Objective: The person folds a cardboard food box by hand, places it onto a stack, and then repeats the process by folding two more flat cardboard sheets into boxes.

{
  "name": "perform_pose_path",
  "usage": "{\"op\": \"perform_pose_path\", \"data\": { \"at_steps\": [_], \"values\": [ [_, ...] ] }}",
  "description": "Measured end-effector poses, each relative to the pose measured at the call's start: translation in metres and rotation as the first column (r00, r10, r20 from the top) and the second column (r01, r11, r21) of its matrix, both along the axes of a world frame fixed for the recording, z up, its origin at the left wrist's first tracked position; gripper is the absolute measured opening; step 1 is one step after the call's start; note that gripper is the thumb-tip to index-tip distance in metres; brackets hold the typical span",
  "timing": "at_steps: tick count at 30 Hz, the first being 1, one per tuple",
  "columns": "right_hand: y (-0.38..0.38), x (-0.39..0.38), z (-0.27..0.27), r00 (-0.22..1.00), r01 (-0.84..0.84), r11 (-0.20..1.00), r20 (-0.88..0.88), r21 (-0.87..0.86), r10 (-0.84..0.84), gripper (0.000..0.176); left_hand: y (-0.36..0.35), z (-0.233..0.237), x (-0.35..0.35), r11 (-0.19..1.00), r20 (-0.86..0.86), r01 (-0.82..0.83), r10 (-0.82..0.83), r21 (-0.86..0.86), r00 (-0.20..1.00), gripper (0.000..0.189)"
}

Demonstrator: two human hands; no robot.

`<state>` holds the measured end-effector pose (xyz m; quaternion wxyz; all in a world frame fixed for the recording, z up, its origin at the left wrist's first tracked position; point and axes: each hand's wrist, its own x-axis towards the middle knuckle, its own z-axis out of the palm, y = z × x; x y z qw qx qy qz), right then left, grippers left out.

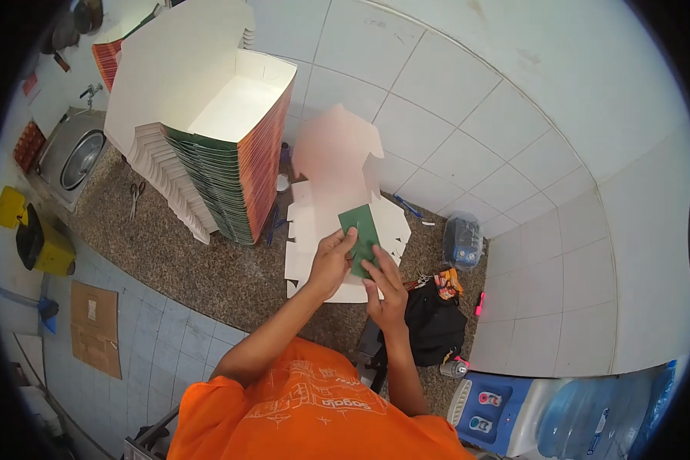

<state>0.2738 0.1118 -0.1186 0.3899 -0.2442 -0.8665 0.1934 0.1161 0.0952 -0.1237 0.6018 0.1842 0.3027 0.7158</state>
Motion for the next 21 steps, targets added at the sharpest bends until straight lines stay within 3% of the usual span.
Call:
{"op": "perform_pose_path", "data": {
  "at_steps": [3,6,9,11,15,17,18,20,21],
  "values": [
    [0.0,-0.012,-0.017,0.93,0.307,0.952,-0.206,-0.014,-0.303,0.041,-0.009,-0.015,0.027,0.999,0.065,0.023,-0.025,0.027,0.998,0.028],
    [0.005,-0.015,-0.024,0.908,0.353,0.935,-0.255,0.034,-0.333,0.04,-0.009,-0.009,0.038,0.999,0.094,-0.015,0.011,0.048,0.995,0.025],
    [0.003,-0.014,-0.017,0.947,0.261,0.965,-0.202,0.032,-0.249,0.036,-0.008,-0.013,0.033,0.995,0.154,-0.047,0.033,0.092,0.988,0.027],
    [0.002,-0.013,-0.018,0.967,0.194,0.98,-0.173,0.033,-0.186,0.031,-0.01,0.008,0.032,0.991,0.185,-0.131,0.127,0.005,0.974,0.03],
    [0.0,-0.015,-0.018,0.97,0.177,0.983,-0.175,0.042,-0.167,0.031,-0.01,0.005,0.031,0.991,0.183,-0.13,0.126,0.012,0.975,0.03],
    [-0.001,-0.019,-0.022,0.936,0.3,0.952,-0.211,0.066,-0.28,0.031,-0.01,-0.007,0.032,0.998,0.022,-0.056,0.055,0.036,0.998,0.029],
    [-0.001,-0.022,-0.025,0.937,0.299,0.952,-0.211,0.066,-0.279,0.031,-0.011,-0.013,0.034,0.998,0.022,-0.057,0.056,0.036,0.998,0.029],
    [0.0,-0.026,-0.029,0.887,0.368,0.929,-0.291,-0.026,-0.359,0.028,-0.015,-0.012,0.035,0.999,-0.256,0.012,-0.003,0.034,0.967,0.027],
    [0.0,-0.025,-0.03,0.888,0.365,0.931,-0.291,-0.025,-0.356,0.028,-0.013,-0.011,0.041,0.981,-0.341,-0.115,0.162,0.155,0.926,0.028]
  ]
}}
